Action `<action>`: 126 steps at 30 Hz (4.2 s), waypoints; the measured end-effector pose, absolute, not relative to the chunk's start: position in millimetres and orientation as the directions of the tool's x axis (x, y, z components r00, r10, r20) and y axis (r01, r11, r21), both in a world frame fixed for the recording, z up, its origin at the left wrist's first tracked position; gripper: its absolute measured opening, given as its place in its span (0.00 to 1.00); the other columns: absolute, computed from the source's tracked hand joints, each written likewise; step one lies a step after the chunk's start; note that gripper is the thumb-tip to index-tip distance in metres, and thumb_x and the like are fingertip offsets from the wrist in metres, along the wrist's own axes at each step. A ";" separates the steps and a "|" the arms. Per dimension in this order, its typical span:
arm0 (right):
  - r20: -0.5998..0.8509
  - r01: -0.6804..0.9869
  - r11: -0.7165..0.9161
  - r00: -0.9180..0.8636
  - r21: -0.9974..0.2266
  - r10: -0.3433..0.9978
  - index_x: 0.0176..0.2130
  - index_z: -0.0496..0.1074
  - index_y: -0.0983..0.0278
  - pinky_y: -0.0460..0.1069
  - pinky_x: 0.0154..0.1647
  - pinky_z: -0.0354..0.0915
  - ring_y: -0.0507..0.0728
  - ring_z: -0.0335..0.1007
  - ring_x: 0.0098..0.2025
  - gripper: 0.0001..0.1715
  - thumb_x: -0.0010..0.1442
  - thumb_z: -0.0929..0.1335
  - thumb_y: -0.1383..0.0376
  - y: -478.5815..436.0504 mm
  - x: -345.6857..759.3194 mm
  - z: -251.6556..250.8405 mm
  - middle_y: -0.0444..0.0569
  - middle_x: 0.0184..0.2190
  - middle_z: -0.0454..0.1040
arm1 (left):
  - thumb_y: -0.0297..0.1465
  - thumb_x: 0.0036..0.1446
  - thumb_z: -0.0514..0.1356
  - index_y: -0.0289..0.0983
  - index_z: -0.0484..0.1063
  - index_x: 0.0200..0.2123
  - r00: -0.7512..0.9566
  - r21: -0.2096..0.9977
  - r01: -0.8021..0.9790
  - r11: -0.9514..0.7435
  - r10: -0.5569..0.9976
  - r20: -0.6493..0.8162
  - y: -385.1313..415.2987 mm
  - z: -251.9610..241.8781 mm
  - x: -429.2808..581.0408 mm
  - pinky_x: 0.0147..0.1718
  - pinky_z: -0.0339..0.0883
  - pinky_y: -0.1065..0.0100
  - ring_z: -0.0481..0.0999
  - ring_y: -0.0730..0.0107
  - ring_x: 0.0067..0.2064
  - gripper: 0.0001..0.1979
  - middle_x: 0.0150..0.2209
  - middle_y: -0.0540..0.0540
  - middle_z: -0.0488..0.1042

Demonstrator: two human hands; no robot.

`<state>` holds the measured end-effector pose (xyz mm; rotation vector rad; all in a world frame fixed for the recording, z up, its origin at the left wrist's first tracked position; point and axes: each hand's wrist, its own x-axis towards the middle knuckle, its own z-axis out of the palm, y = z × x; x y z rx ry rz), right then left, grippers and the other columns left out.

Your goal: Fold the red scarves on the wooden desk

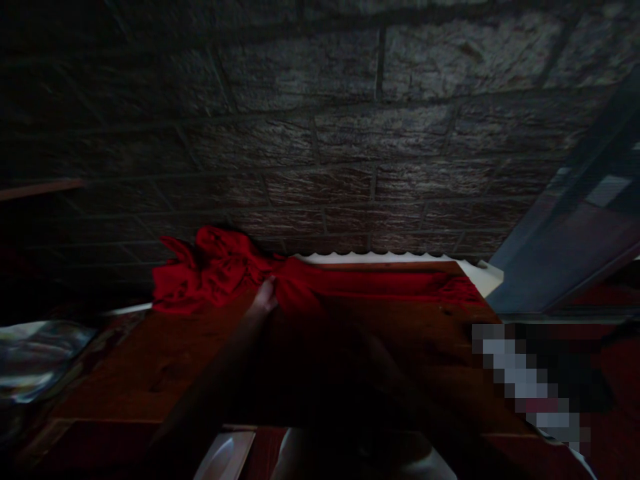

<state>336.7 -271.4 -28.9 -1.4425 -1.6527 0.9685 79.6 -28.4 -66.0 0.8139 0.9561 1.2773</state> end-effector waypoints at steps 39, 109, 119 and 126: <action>0.145 0.992 0.053 -0.070 0.113 0.987 0.69 0.55 0.54 0.58 0.64 0.59 0.63 0.59 0.66 0.40 0.62 0.57 0.76 -110.9 449.0 -51.3 0.54 0.67 0.59 | 0.56 0.63 0.45 0.34 0.47 0.71 0.415 0.177 0.885 -0.432 0.901 0.124 -69.5 -56.3 85.7 0.68 0.37 0.46 0.39 0.48 0.73 0.43 0.73 0.36 0.39; 0.030 0.997 0.060 -0.062 0.057 0.998 0.68 0.58 0.56 0.54 0.61 0.65 0.58 0.59 0.67 0.42 0.59 0.56 0.79 -152.7 577.8 -44.5 0.51 0.69 0.54 | 0.55 0.66 0.40 0.44 0.49 0.71 0.612 0.092 0.784 -0.614 0.789 0.048 -45.6 -50.5 185.0 0.69 0.32 0.50 0.44 0.55 0.73 0.36 0.72 0.45 0.46; 0.118 0.965 -0.058 0.028 0.257 0.993 0.67 0.60 0.60 0.56 0.65 0.58 0.61 0.60 0.65 0.38 0.61 0.58 0.77 -144.4 597.2 -41.5 0.58 0.64 0.64 | 0.57 0.65 0.38 0.44 0.46 0.72 0.601 0.102 0.795 -0.598 0.799 0.006 -38.5 -55.8 186.3 0.69 0.31 0.48 0.43 0.54 0.73 0.39 0.73 0.45 0.44; 0.103 0.967 -0.085 0.062 0.240 0.993 0.66 0.62 0.60 0.58 0.63 0.60 0.62 0.62 0.64 0.37 0.62 0.57 0.78 -144.4 595.0 -33.5 0.59 0.64 0.64 | 0.55 0.66 0.38 0.41 0.46 0.72 0.596 0.096 0.801 -0.591 0.803 -0.027 -41.2 -48.5 187.0 0.68 0.32 0.47 0.43 0.53 0.73 0.38 0.73 0.42 0.43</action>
